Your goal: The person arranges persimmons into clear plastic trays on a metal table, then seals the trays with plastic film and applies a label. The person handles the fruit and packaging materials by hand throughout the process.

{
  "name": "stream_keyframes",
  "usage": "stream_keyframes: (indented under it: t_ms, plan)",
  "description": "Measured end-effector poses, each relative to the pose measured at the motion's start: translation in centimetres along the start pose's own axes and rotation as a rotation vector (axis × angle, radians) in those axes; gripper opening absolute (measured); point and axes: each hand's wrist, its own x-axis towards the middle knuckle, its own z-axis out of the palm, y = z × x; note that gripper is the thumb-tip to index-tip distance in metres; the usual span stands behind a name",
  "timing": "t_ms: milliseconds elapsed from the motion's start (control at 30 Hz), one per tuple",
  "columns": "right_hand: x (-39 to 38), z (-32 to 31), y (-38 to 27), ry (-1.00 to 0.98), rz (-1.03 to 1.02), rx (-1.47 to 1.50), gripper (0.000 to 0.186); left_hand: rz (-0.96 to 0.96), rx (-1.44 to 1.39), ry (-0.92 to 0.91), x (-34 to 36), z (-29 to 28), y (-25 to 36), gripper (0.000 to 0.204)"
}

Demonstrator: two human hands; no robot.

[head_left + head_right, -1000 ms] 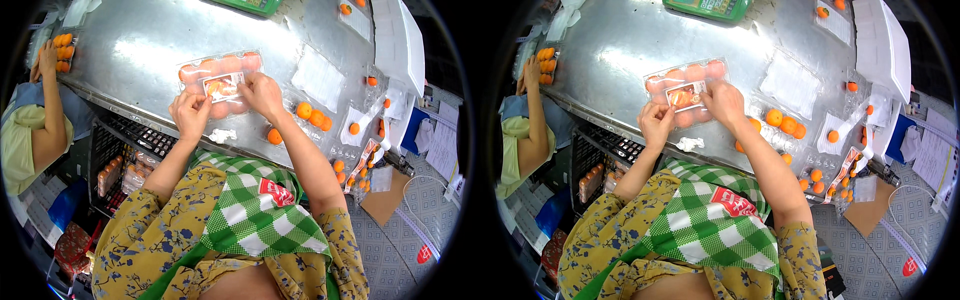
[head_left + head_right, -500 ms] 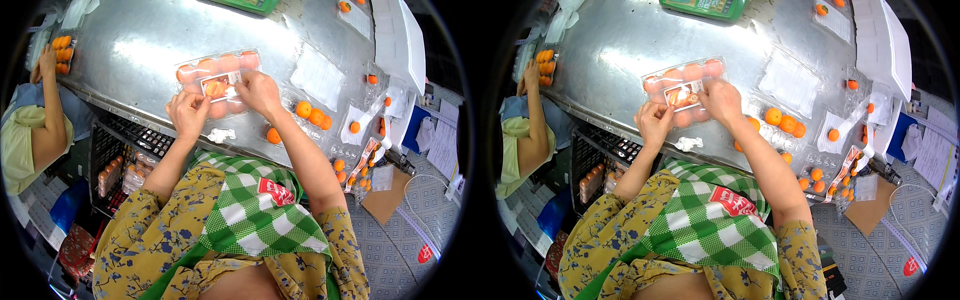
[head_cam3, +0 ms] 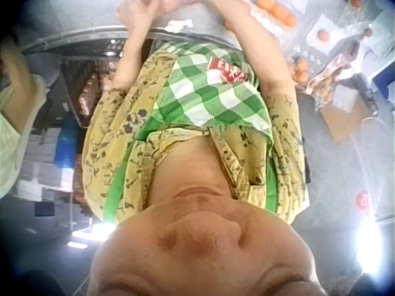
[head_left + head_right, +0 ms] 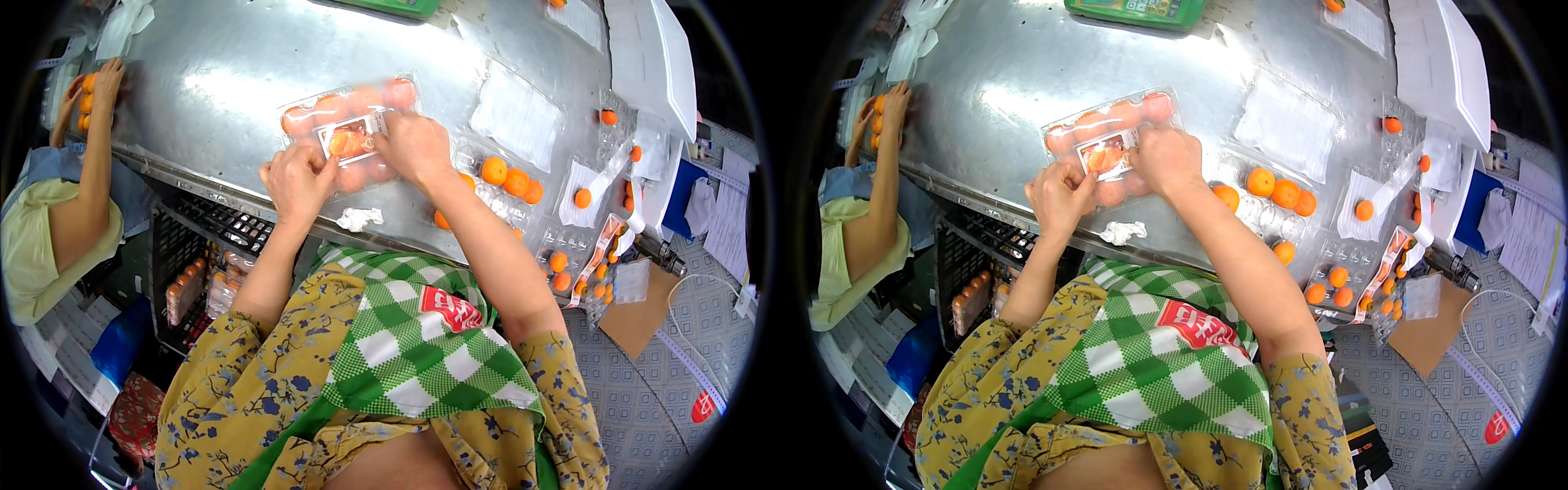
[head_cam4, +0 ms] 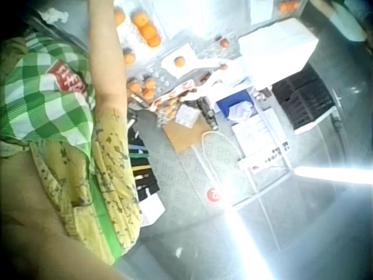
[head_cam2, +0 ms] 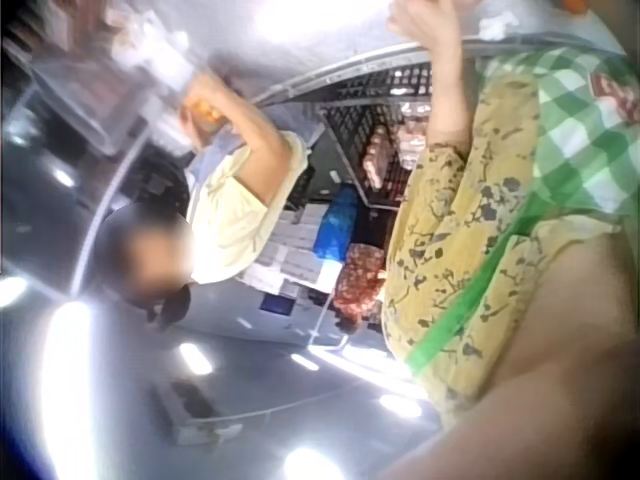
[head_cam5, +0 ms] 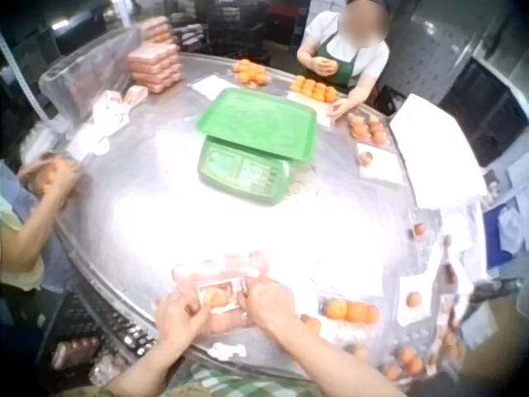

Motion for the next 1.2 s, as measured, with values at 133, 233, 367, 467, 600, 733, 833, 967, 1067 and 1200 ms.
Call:
stream_keyframes:
  t_ms: [133, 233, 367, 467, 600, 733, 833, 967, 1067, 1200]
  plan:
    - [-0.3, -1.6, 0.3, -0.041, 0.053, -0.01, 0.027, -0.069, -0.063, -0.056, 0.4, -0.7, -1.4, 0.021]
    - [-0.6, -2.2, 2.5, -0.008, 0.15, -0.006, 0.027, 0.019, -0.108, 0.023, 0.4, -1.3, -1.8, 0.015]
    - [-2.1, -3.3, 3.8, 0.046, 0.274, 0.206, 0.024, 0.297, -0.201, 0.146, 1.7, -0.3, -0.3, 0.033]
    - [-4.4, -2.7, 4.4, -0.027, 0.239, 0.456, 0.022, 0.435, -0.012, 0.048, 3.2, 0.2, 2.5, 0.054]
    - [-8.7, 0.6, 4.2, -0.517, 0.454, 0.969, 0.024, 0.441, 0.189, -0.098, 7.3, 2.3, 1.1, 0.064]
    - [-9.5, 4.4, 3.4, -0.546, 0.639, 1.56, 0.032, 0.409, 0.151, -0.37, 10.3, 1.4, 1.2, 0.063]
    - [-8.9, 5.0, 3.7, -0.53, 0.691, 1.833, 0.033, 0.431, 0.188, -0.421, 10.7, 1.5, 2.0, 0.062]
    - [-8.9, 3.4, 2.7, -0.394, 0.633, 1.955, 0.032, 0.391, 0.14, -0.463, 11.1, 2.0, 1.1, 0.058]
    - [-10.5, -1.5, 1.3, -0.312, 0.382, 1.892, 0.033, 0.158, -0.332, -0.597, 9.7, 3.4, -0.4, 0.067]
    - [-11.7, -7.1, -2.1, -0.216, -0.02, 1.873, 0.038, -0.576, -1.176, -1.03, 6.5, 0.6, 2.6, 0.075]
